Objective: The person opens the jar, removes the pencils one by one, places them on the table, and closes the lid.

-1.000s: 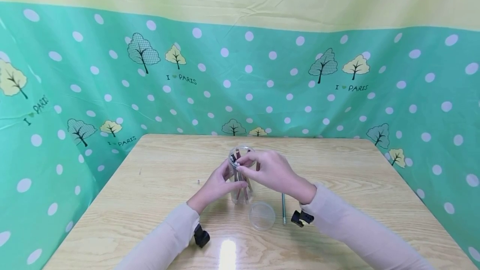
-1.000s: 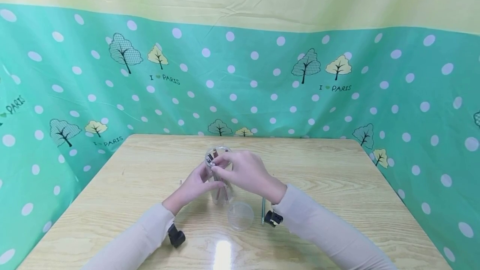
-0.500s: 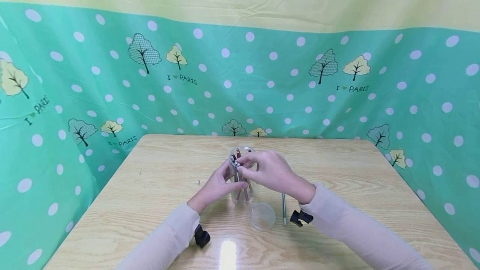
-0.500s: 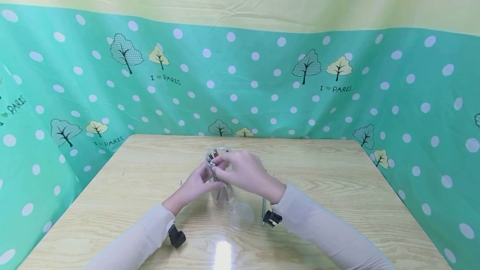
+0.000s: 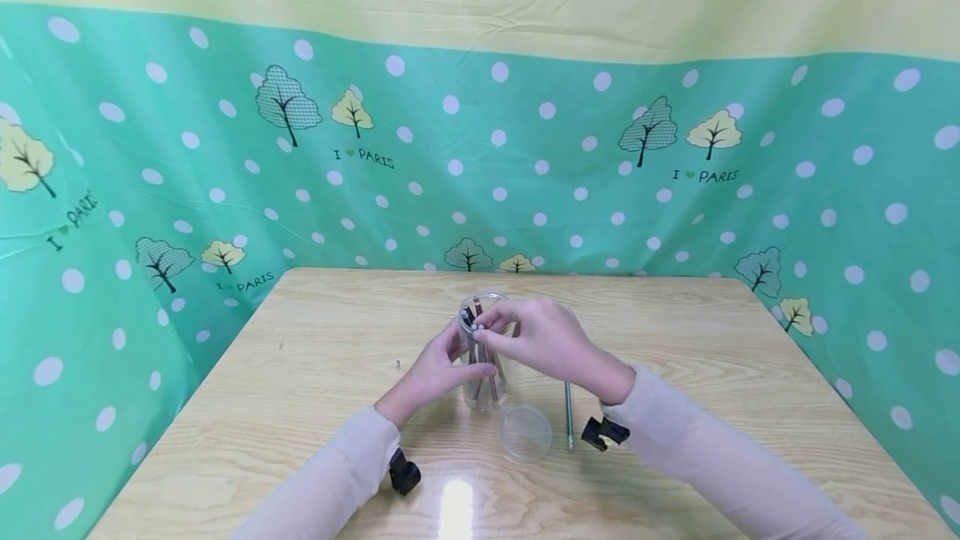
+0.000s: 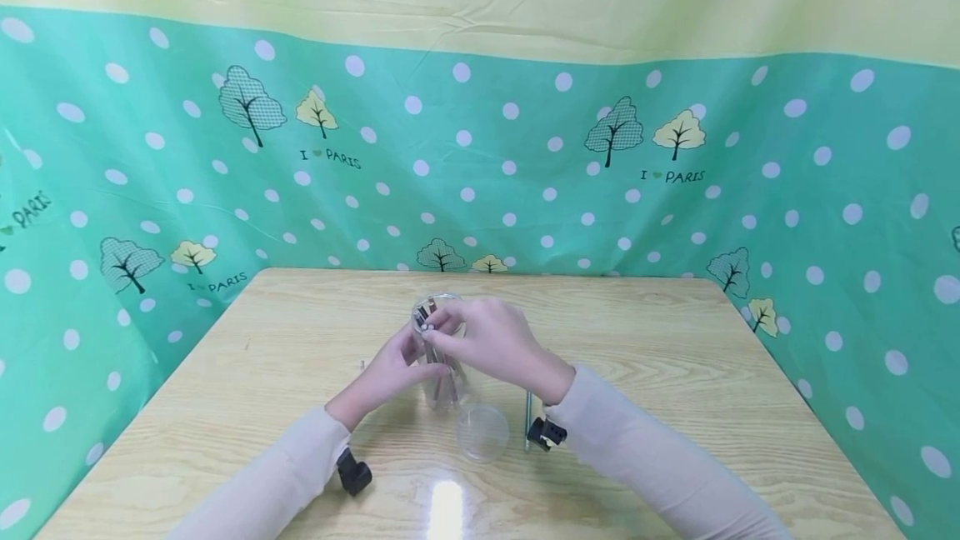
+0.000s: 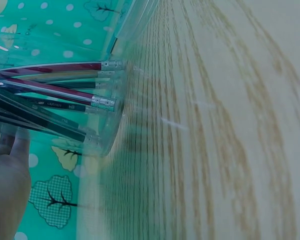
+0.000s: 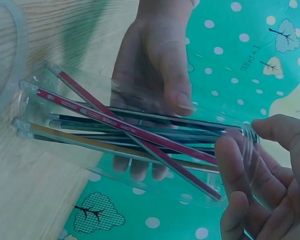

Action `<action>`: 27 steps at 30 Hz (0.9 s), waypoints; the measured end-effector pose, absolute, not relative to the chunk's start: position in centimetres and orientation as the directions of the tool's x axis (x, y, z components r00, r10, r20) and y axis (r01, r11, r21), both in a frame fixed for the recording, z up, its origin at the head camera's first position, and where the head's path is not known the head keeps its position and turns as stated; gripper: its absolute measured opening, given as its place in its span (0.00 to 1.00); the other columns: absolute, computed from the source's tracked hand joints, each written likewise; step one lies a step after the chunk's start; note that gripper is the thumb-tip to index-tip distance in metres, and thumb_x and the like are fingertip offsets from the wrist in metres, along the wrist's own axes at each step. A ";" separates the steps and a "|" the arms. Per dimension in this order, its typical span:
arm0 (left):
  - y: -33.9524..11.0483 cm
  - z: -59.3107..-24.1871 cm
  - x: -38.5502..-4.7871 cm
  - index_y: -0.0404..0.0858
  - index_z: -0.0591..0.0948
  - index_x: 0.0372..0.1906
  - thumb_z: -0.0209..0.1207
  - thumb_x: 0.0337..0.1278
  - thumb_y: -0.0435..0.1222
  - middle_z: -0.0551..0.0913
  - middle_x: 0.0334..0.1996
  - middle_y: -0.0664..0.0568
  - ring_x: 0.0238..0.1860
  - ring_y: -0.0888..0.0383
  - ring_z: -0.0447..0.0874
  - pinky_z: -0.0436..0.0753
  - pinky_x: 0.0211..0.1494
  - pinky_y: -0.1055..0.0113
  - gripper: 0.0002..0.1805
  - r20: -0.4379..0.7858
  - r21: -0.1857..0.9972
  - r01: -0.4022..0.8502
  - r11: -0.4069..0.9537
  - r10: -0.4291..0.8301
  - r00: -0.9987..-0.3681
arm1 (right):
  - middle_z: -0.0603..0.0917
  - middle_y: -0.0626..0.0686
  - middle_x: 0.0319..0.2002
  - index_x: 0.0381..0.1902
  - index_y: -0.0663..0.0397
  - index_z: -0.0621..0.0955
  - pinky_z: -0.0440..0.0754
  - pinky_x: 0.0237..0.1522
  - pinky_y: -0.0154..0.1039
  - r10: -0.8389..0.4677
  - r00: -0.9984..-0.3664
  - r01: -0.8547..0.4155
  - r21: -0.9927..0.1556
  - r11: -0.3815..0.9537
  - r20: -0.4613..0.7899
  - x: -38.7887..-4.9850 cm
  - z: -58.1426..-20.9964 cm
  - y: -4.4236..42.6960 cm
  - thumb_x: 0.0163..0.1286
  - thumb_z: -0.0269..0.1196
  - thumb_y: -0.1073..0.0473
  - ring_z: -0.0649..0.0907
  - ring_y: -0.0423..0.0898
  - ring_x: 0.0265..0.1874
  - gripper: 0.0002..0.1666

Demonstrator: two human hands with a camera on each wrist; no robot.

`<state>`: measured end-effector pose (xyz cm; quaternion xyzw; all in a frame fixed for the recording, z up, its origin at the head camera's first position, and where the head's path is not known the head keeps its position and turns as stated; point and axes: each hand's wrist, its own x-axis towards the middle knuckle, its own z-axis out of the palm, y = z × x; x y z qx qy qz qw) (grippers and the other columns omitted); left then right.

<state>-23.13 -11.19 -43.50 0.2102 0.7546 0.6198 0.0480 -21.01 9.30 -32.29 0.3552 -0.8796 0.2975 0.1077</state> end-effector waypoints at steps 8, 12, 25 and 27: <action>-11.2 -43.2 -22.9 0.58 0.63 0.75 0.74 0.53 0.41 0.71 0.69 0.57 0.71 0.52 0.66 0.64 0.75 0.55 0.46 0.185 0.955 0.256 0.149 0.373 -0.909 | 0.88 0.39 0.32 0.41 0.43 0.88 0.75 0.18 0.31 -0.583 -0.708 -0.706 -0.441 0.554 0.399 -21.2 -32.0 9.5 0.68 0.68 0.50 0.77 0.31 0.17 0.07; -11.2 -43.2 -22.9 0.58 0.64 0.75 0.74 0.53 0.41 0.72 0.69 0.57 0.71 0.52 0.66 0.64 0.75 0.55 0.45 0.183 0.955 0.254 0.155 0.369 -0.911 | 0.88 0.39 0.31 0.40 0.43 0.89 0.76 0.19 0.31 -0.584 -0.703 -0.710 -0.440 0.549 0.406 -21.3 -31.8 9.5 0.67 0.69 0.50 0.78 0.33 0.19 0.07; -11.2 -43.3 -23.0 0.57 0.64 0.75 0.74 0.53 0.39 0.72 0.68 0.56 0.70 0.53 0.67 0.64 0.74 0.56 0.45 0.193 0.954 0.262 0.146 0.370 -0.909 | 0.87 0.35 0.31 0.41 0.39 0.89 0.75 0.18 0.33 -0.576 -0.715 -0.699 -0.427 0.574 0.396 -21.5 -31.6 9.7 0.68 0.69 0.47 0.77 0.32 0.18 0.08; -11.2 -43.3 -23.0 0.57 0.65 0.74 0.74 0.53 0.40 0.72 0.68 0.57 0.70 0.53 0.68 0.64 0.74 0.57 0.45 0.193 0.954 0.262 0.148 0.368 -0.909 | 0.87 0.34 0.31 0.41 0.38 0.90 0.74 0.18 0.32 -0.575 -0.716 -0.698 -0.422 0.578 0.396 -21.5 -31.5 9.7 0.67 0.69 0.46 0.76 0.31 0.17 0.08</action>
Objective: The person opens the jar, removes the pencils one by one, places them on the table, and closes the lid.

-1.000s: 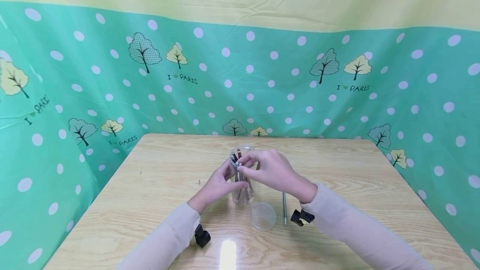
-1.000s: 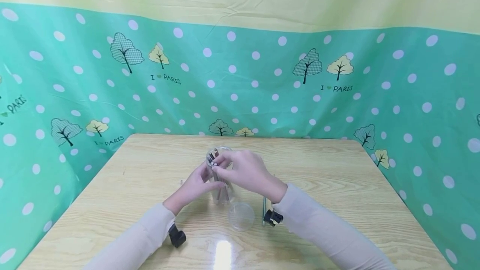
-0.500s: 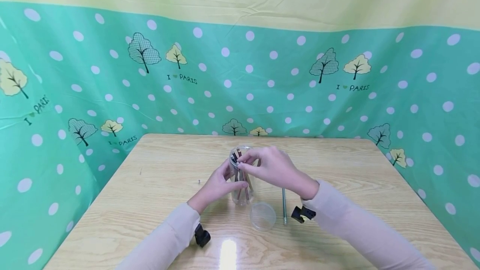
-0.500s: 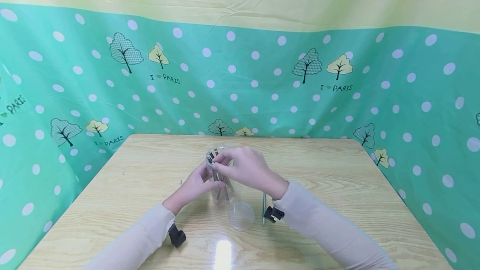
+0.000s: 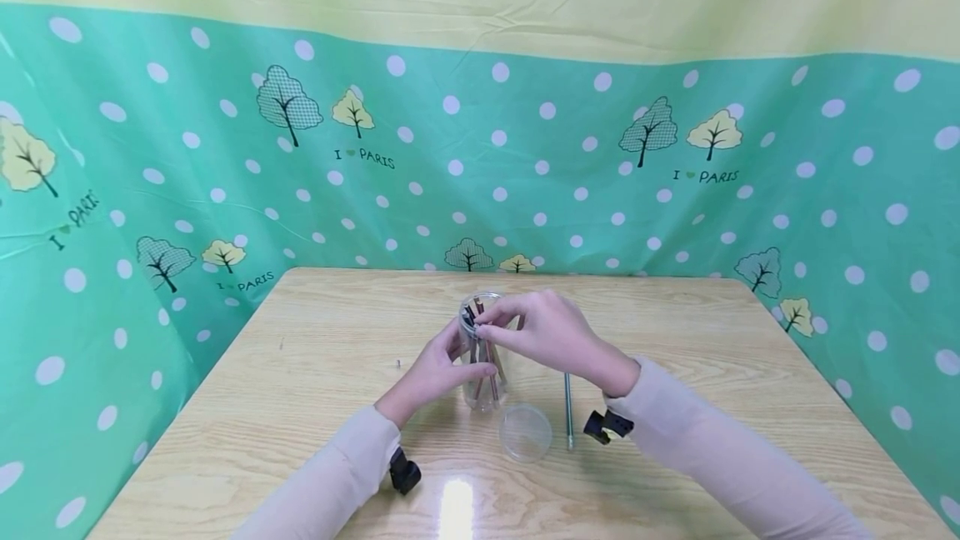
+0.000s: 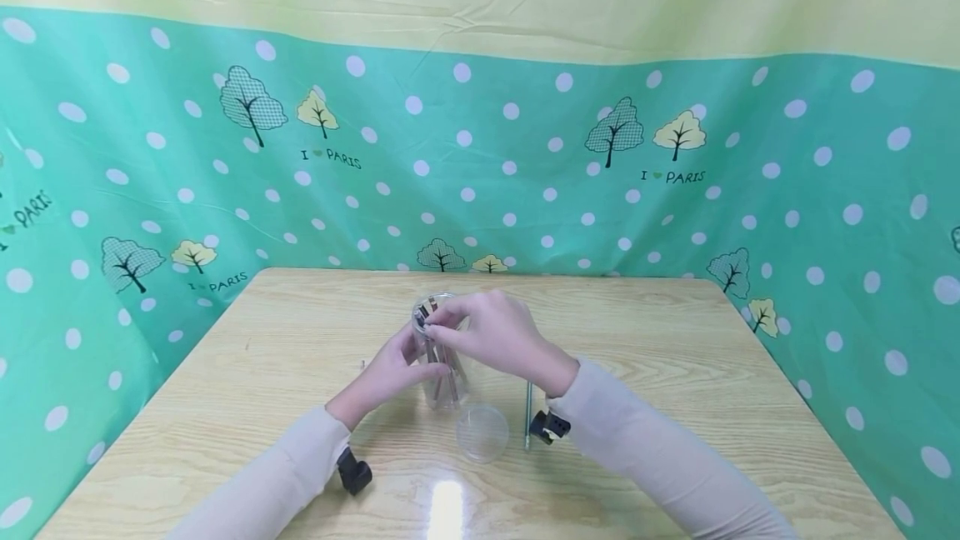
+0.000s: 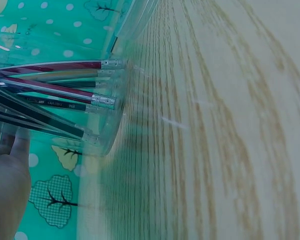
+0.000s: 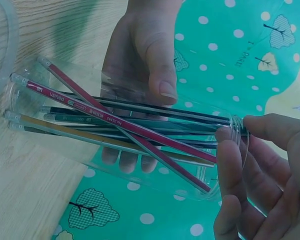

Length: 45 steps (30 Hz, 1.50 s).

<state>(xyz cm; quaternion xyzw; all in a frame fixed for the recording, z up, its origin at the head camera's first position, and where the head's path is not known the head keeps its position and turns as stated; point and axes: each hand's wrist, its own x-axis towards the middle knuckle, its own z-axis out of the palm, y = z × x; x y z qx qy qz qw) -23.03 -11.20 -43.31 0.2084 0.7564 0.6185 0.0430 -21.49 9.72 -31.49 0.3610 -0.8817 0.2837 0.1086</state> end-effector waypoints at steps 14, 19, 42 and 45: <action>-11.3 -43.5 -23.2 0.56 0.64 0.75 0.74 0.53 0.39 0.75 0.66 0.57 0.68 0.56 0.70 0.66 0.74 0.58 0.46 0.222 0.944 0.295 0.151 0.373 -0.901 | 0.88 0.34 0.32 0.38 0.39 0.90 0.75 0.16 0.33 -0.525 -0.727 -0.686 -0.500 0.529 0.442 -21.3 -29.2 10.5 0.67 0.70 0.49 0.77 0.36 0.15 0.06; -11.3 -43.5 -23.2 0.54 0.65 0.74 0.74 0.52 0.39 0.75 0.67 0.55 0.69 0.54 0.69 0.65 0.74 0.57 0.45 0.216 0.945 0.288 0.155 0.368 -0.904 | 0.86 0.34 0.30 0.38 0.39 0.90 0.78 0.18 0.35 -0.505 -0.727 -0.685 -0.535 0.494 0.465 -21.3 -28.3 11.2 0.68 0.70 0.52 0.81 0.40 0.17 0.03; -11.2 -43.5 -23.0 0.51 0.64 0.75 0.74 0.53 0.40 0.73 0.68 0.49 0.71 0.47 0.67 0.63 0.75 0.53 0.45 0.179 0.956 0.248 0.158 0.356 -0.917 | 0.88 0.44 0.31 0.39 0.50 0.89 0.68 0.11 0.33 -0.348 -0.662 -0.749 -0.560 0.355 0.664 -21.4 -23.9 14.5 0.68 0.69 0.58 0.84 0.43 0.19 0.04; -11.2 -43.5 -23.0 0.52 0.63 0.76 0.74 0.53 0.41 0.73 0.68 0.50 0.71 0.47 0.67 0.63 0.75 0.53 0.46 0.177 0.955 0.247 0.162 0.356 -0.917 | 0.88 0.46 0.32 0.39 0.52 0.89 0.69 0.11 0.33 -0.311 -0.657 -0.752 -0.563 0.343 0.687 -21.3 -23.2 15.0 0.68 0.69 0.60 0.84 0.44 0.19 0.04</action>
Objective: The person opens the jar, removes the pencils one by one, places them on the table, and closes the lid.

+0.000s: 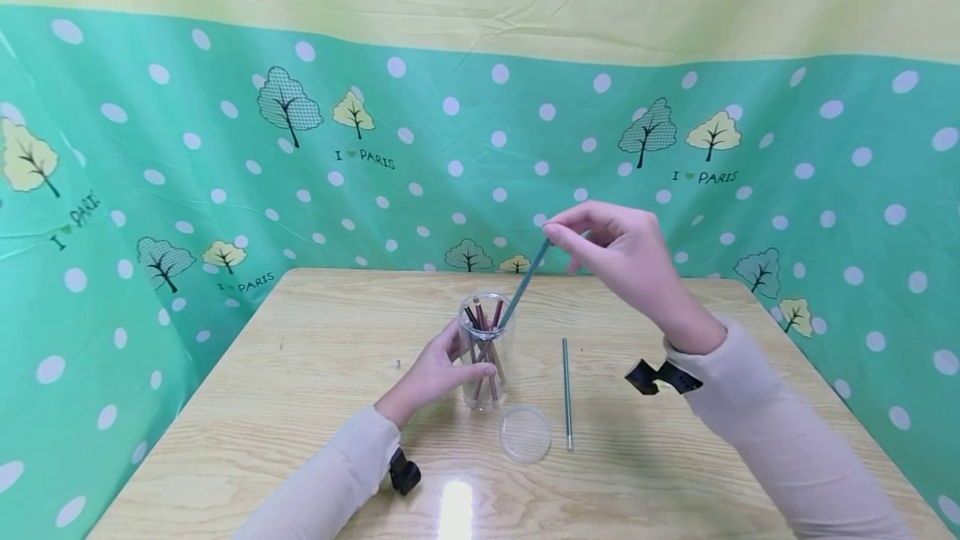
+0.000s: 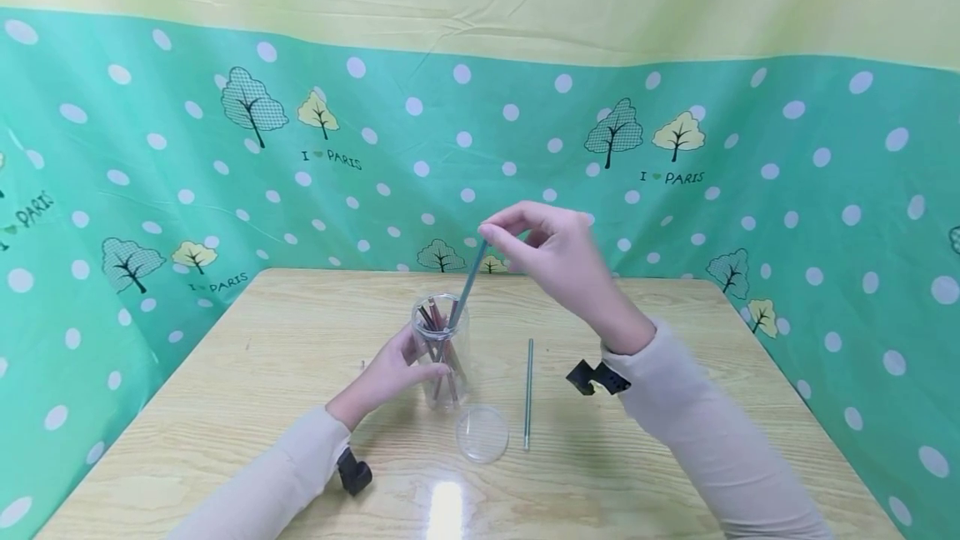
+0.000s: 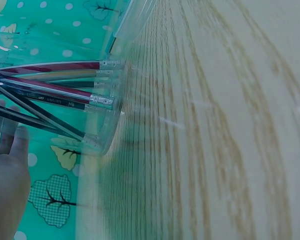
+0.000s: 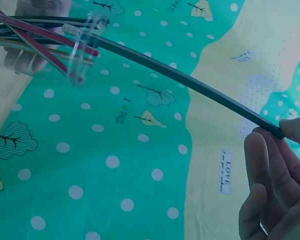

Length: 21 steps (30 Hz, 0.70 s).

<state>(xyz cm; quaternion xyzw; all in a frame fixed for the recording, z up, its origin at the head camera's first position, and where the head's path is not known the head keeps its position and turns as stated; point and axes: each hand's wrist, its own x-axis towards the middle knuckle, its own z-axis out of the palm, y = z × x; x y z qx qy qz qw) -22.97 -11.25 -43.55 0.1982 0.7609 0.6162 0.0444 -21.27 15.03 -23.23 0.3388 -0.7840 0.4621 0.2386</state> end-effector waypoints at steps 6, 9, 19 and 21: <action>-11.2 -43.6 -23.0 0.51 0.62 0.77 0.74 0.53 0.41 0.71 0.70 0.49 0.71 0.45 0.66 0.63 0.75 0.52 0.48 0.176 0.955 0.247 0.165 0.354 -0.919 | 0.89 0.48 0.33 0.38 0.54 0.89 0.76 0.17 0.32 -0.234 -0.657 -0.746 -0.572 0.341 0.717 -21.1 -22.2 16.1 0.68 0.69 0.62 0.84 0.45 0.19 0.03; -11.2 -43.5 -23.0 0.50 0.63 0.76 0.74 0.53 0.41 0.71 0.70 0.49 0.71 0.45 0.66 0.63 0.75 0.52 0.47 0.180 0.954 0.250 0.164 0.355 -0.918 | 0.89 0.49 0.34 0.38 0.56 0.89 0.81 0.20 0.33 -0.217 -0.652 -0.750 -0.578 0.321 0.727 -21.1 -22.1 16.3 0.68 0.69 0.63 0.84 0.46 0.18 0.03; -11.3 -43.6 -23.0 0.52 0.63 0.76 0.74 0.52 0.40 0.72 0.69 0.48 0.71 0.46 0.67 0.62 0.75 0.53 0.47 0.192 0.950 0.266 0.164 0.365 -0.911 | 0.89 0.51 0.33 0.41 0.63 0.87 0.82 0.25 0.34 -0.146 -0.661 -0.740 -0.606 0.290 0.737 -21.1 -21.4 17.8 0.69 0.67 0.64 0.82 0.48 0.17 0.07; -11.2 -43.6 -23.0 0.52 0.63 0.76 0.75 0.52 0.40 0.72 0.69 0.48 0.71 0.47 0.67 0.63 0.75 0.54 0.48 0.194 0.950 0.267 0.162 0.364 -0.911 | 0.89 0.50 0.33 0.42 0.62 0.87 0.82 0.27 0.34 -0.147 -0.681 -0.721 -0.622 0.306 0.718 -21.2 -21.4 18.1 0.70 0.67 0.63 0.81 0.48 0.18 0.07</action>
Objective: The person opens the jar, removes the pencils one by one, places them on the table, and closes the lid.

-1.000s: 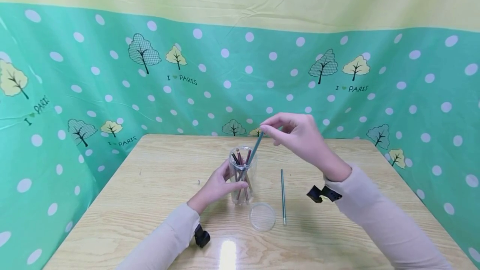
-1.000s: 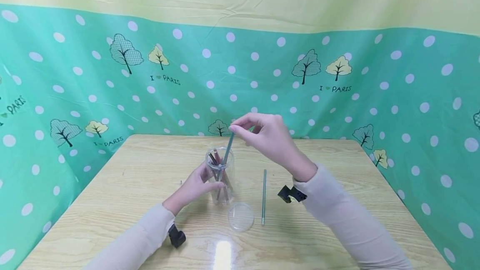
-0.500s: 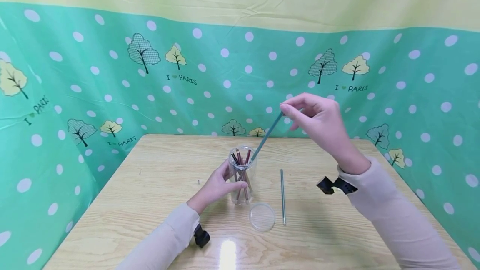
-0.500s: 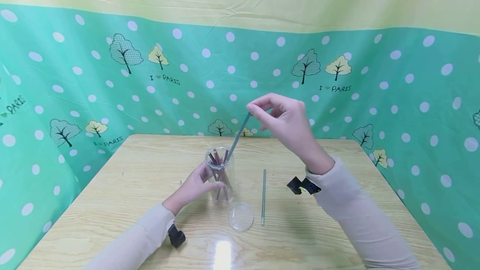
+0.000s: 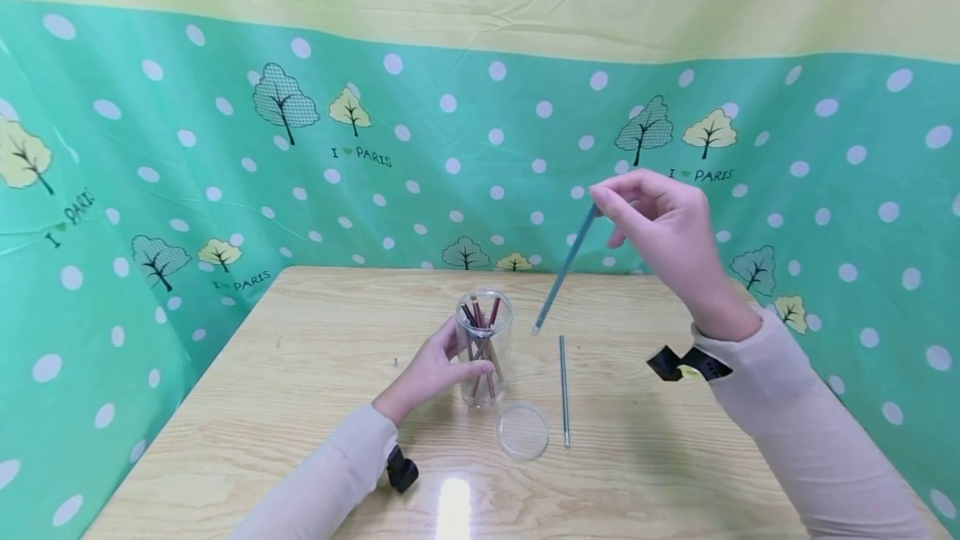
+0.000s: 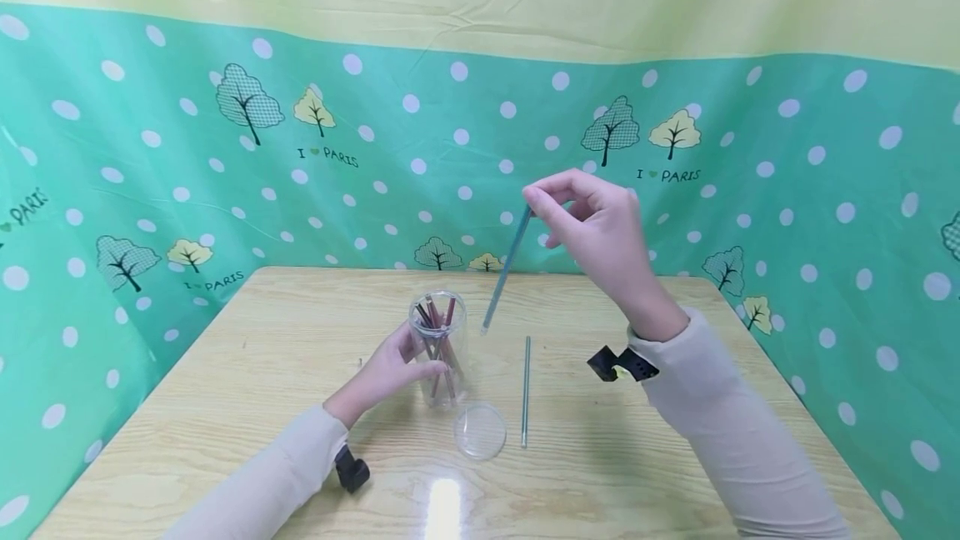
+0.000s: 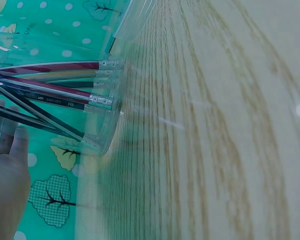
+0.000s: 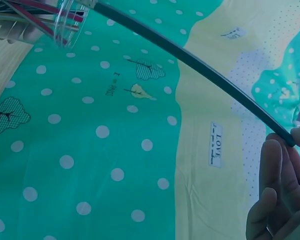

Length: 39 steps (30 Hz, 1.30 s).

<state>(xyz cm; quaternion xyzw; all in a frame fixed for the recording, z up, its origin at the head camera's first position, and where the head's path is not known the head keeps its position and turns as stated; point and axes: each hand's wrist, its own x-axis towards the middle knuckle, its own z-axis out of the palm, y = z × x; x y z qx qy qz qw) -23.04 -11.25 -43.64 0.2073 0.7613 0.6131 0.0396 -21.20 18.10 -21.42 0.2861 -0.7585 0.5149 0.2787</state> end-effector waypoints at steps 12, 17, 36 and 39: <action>-11.2 -43.5 -23.1 0.50 0.63 0.76 0.75 0.52 0.42 0.73 0.68 0.50 0.71 0.46 0.67 0.63 0.75 0.52 0.47 0.211 0.946 0.285 0.156 0.370 -0.905 | 0.87 0.50 0.38 0.46 0.50 0.86 0.72 0.24 0.39 -0.159 -0.863 -0.500 -0.764 0.408 0.480 -23.4 -23.7 19.7 0.72 0.64 0.43 0.81 0.52 0.23 0.18; -11.2 -43.6 -23.1 0.47 0.62 0.77 0.74 0.52 0.41 0.73 0.68 0.50 0.71 0.47 0.66 0.63 0.75 0.53 0.48 0.210 0.946 0.284 0.158 0.370 -0.905 | 0.86 0.51 0.40 0.47 0.50 0.85 0.77 0.27 0.38 -0.155 -0.922 -0.388 -0.834 0.392 0.356 -25.0 -25.6 20.4 0.70 0.63 0.37 0.79 0.49 0.24 0.24; -11.3 -43.6 -23.1 0.49 0.64 0.75 0.75 0.52 0.39 0.73 0.68 0.48 0.70 0.46 0.67 0.63 0.75 0.53 0.46 0.195 0.952 0.265 0.155 0.364 -0.911 | 0.82 0.56 0.42 0.49 0.57 0.81 0.77 0.26 0.33 -0.214 -0.975 -0.141 -0.900 0.412 0.055 -28.9 -33.8 21.7 0.72 0.62 0.40 0.74 0.41 0.21 0.26; -11.3 -43.7 -23.1 0.50 0.63 0.76 0.74 0.52 0.39 0.73 0.68 0.48 0.71 0.46 0.67 0.63 0.75 0.53 0.47 0.195 0.952 0.266 0.153 0.366 -0.910 | 0.83 0.57 0.42 0.49 0.58 0.81 0.77 0.26 0.34 -0.222 -0.975 -0.105 -0.891 0.442 0.005 -29.4 -35.4 21.9 0.72 0.62 0.40 0.75 0.41 0.22 0.26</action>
